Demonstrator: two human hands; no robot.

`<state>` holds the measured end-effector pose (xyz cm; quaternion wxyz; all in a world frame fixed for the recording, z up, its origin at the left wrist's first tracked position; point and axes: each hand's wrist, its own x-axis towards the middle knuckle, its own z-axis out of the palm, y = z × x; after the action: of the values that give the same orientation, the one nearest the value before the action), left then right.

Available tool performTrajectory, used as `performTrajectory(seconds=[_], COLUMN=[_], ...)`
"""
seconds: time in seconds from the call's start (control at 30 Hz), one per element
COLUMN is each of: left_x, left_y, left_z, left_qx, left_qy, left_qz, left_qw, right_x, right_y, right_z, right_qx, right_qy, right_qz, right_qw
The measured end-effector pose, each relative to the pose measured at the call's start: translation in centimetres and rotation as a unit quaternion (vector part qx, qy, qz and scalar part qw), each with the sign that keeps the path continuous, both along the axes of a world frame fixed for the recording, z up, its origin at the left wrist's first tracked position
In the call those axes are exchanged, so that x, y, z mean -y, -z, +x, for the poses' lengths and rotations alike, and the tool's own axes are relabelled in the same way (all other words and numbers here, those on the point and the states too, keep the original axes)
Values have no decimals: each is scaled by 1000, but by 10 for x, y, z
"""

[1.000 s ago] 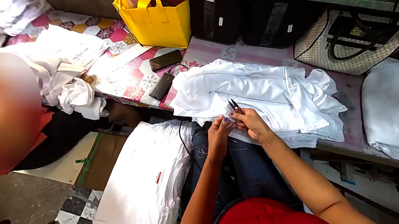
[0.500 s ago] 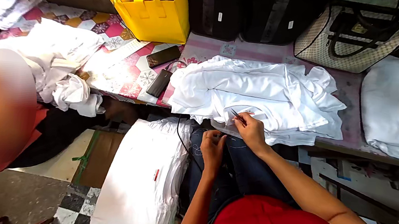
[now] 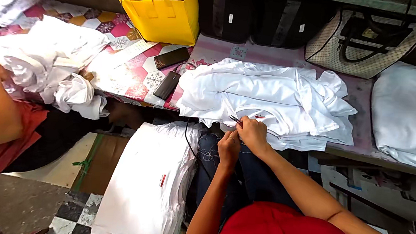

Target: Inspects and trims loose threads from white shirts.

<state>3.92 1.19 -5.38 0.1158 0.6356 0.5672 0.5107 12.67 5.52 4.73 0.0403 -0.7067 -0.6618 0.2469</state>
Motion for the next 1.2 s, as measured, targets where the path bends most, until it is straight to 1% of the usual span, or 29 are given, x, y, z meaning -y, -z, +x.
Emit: performTrajectory(seconds=[0.07, 0.1, 0.17, 0.2, 0.23, 0.3, 0.33, 0.4, 0.47, 0.53, 0.6, 0.67, 0.73, 0.8, 0.83, 0.87, 0.9, 0.93, 0.97, 1.0, 1.03, 1.07, 1.17, 1.2], left_x=[2, 5, 10, 14, 17, 17, 17, 16, 15, 13, 14, 14, 14, 17, 20, 22, 25, 26, 27, 27, 26, 25, 18, 16], left_y=[-8, -12, -19, -20, -20, -19, -18, -11, -3, -1, -1, 0, 1, -1, -5, -9, -14, -21, -27, -31, -33, -34, -42, -45], left_z=[-9, -16, -25, -28, -29, -26, -22, -15, -11, -12, -13, -13, -12, -12, -13, -15, -18, -21, -25, -29, -33, -35, -32, -27], left_qx=[78, 131, 259, 282, 265, 145, 84, -5, -55, -81, -95, -104, -98, -41, 9, 79, 169, 257, 318, 340, 332, 315, 289, 288], left_qy=[18, 31, 61, 66, 63, 39, 29, 19, 25, 27, 29, 27, 23, 24, 30, 40, 57, 74, 82, 84, 86, 91, 105, 96], left_qz=[-44, -74, -124, -126, -109, -47, -13, 44, 70, 80, 80, 82, 80, 49, 21, -15, -62, -114, -159, -189, -208, -216, -232, -219], left_qw=[996, 988, 956, 949, 956, 987, 996, 999, 996, 993, 992, 991, 992, 998, 999, 996, 982, 957, 931, 917, 916, 920, 923, 927], right_x=[-5, -7, -6, -4, -3, 0, 4, 11, 15, 17, 21, 23, 21, 13, 9, 6, 4, 2, 1, 1, 1, 2, 6, 7], right_y=[10, 18, 28, 29, 29, 25, 19, 7, 2, 1, 4, 4, 7, 11, 13, 16, 15, 16, 17, 19, 20, 21, 23, 23], right_z=[16, 23, 31, 32, 33, 28, 22, 8, -2, -5, -5, -4, 0, 9, 13, 17, 21, 25, 30, 33, 34, 35, 30, 28], right_qx=[-159, -248, -424, -458, -433, -318, -257, -135, -27, 40, 69, 63, 4, -145, -249, -372, -489, -567, -607, -622, -623, -617, -575, -559], right_qy=[21, 38, 93, 109, 103, 61, 43, 18, -3, -13, -18, -20, -7, 44, 87, 136, 189, 229, 253, 264, 262, 251, 200, 183], right_qz=[-7, -7, -40, -45, -29, 25, 44, 62, 69, 88, 109, 97, 84, 42, 10, -37, -103, -163, -201, -219, -221, -209, -131, -111], right_qw=[987, 968, 900, 881, 895, 946, 965, 989, 997, 995, 992, 993, 996, 988, 965, 918, 845, 775, 726, 704, 703, 716, 782, 801])
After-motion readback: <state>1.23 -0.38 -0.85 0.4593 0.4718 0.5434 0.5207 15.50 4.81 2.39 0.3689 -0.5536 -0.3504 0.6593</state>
